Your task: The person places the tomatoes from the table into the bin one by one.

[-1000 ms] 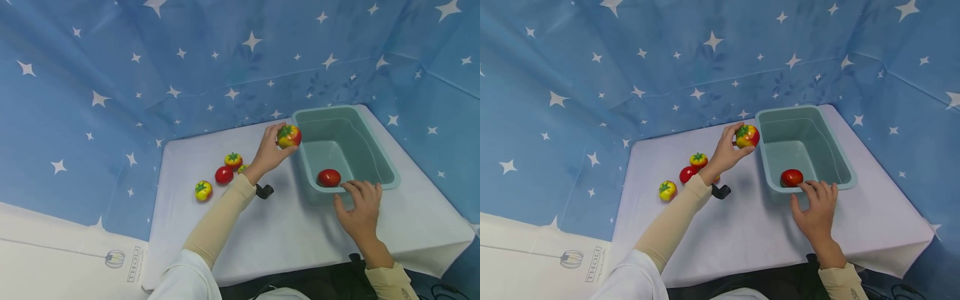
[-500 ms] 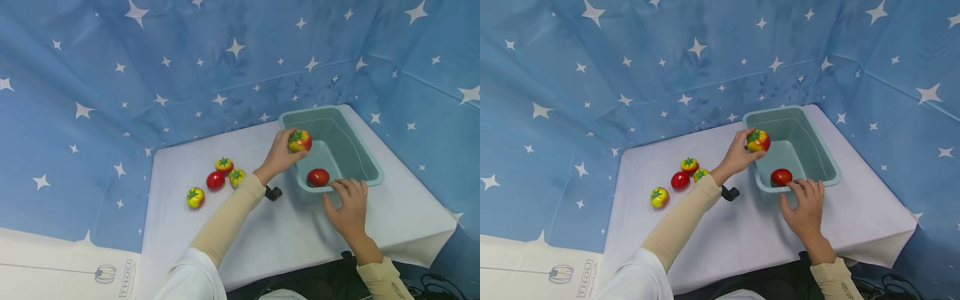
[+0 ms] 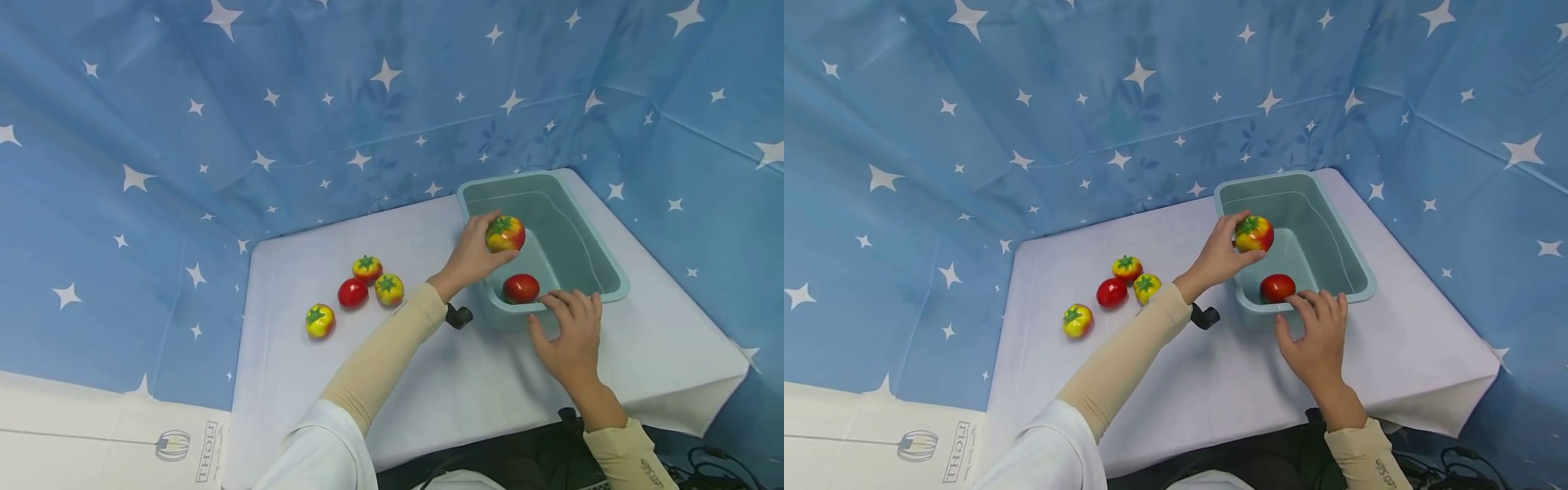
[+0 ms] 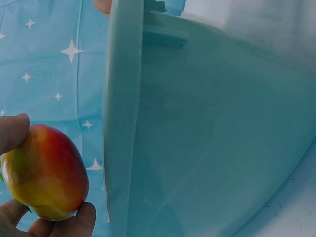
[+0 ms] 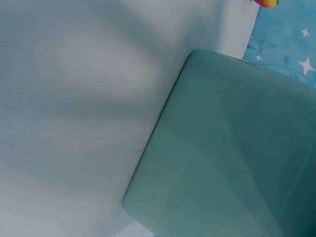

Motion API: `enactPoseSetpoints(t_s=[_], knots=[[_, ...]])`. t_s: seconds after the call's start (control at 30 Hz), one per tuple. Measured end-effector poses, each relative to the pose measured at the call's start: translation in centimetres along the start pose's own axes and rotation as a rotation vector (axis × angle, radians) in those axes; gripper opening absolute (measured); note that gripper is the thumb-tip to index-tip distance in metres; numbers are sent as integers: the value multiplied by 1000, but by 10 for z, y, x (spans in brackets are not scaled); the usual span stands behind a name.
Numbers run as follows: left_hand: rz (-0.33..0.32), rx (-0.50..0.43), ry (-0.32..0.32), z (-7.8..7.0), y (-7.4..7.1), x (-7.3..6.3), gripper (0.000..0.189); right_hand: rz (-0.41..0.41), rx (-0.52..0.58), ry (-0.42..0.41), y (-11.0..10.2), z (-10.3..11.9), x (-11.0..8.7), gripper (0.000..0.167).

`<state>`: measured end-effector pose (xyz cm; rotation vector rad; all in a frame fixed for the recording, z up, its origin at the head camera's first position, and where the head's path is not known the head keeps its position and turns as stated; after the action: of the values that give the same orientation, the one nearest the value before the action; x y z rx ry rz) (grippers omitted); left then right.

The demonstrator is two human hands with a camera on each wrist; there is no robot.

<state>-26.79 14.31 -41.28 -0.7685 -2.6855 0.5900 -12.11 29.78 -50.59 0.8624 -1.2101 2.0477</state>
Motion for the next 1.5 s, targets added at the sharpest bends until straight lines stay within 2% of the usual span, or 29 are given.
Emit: enactPoseSetpoints(t_s=[0.23,0.67,0.93,1.1,1.2,1.33,1.5], knots=[[5,-5,-11,-1,-2,-1,78,-3,62,14,-1,-1,1,33],[12,3,-44,0,-5,-3,79,60,105,55,-4,-1,5,29],[-1,-1,-27,4,-15,-6,73,70,111,65,-4,0,6,32],[-38,-14,-21,7,-30,-10,68,74,125,73,-4,1,6,32],[-80,-71,7,13,-44,-19,64,80,131,75,-3,4,7,31],[-162,-123,14,29,-67,-40,57,103,120,67,0,7,7,31],[-281,-126,-90,69,-90,-76,51,124,109,51,3,10,8,32]])
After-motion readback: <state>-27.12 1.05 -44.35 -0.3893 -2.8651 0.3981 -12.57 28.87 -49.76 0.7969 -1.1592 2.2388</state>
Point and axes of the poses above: each hand's wrist, its own x-axis towards the middle knuckle, its own y-axis out of the palm, z = x × y, the point moved 1 cm from there along x, towards the middle knuckle, and after that the axes turned 10 degrees about -x, right-handed, at the moved point
